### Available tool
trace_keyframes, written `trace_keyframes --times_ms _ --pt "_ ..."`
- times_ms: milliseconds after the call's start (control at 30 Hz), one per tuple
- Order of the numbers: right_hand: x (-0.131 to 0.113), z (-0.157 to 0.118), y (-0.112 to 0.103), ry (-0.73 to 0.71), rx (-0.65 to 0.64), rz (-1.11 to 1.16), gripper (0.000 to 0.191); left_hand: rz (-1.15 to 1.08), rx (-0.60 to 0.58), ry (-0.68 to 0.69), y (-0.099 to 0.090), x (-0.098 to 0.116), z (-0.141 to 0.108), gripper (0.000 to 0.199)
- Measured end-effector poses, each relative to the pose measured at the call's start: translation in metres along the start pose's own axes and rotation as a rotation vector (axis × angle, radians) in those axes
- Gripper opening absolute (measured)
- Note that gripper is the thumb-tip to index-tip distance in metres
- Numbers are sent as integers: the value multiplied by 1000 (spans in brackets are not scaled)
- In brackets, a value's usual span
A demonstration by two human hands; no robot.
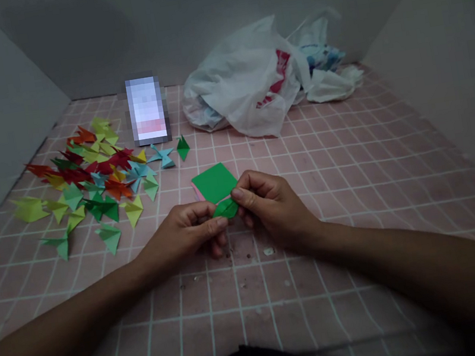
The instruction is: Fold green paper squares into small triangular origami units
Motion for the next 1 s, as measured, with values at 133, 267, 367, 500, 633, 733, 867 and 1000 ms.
trace_keyframes --times_ms 133,267,367,500,633,733,867,1000 --pt "0 -3 2 16 -10 -43 28 13 23 19 2 1 -3 33" --pt "5 -4 4 142 -31 102 29 -32 14 35 5 1 -4 33" --pt "7 -1 5 167 -44 171 31 -39 39 52 6 2 -4 32" --pt "7 1 5 146 -96 127 28 -40 126 103 4 1 -4 32" --pt "8 -1 5 155 -128 55 28 -48 104 154 2 -1 -4 29" --pt "8 -1 4 140 -132 65 25 -91 131 195 0 -1 -3 29" --pt "9 0 5 170 -132 58 23 -166 148 160 -3 -3 -1 26" --pt "8 1 4 153 -124 62 23 -195 124 159 -3 -4 1 24"
Point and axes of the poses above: each hand's wrist, its own z-axis towards the middle knuckle, its own y-axis out of the palm, x = y × z, the point moved 2 cm from there along z, towards the middle knuckle, and after that the axes turned 8 degrees about x, right-handed, at the moved point
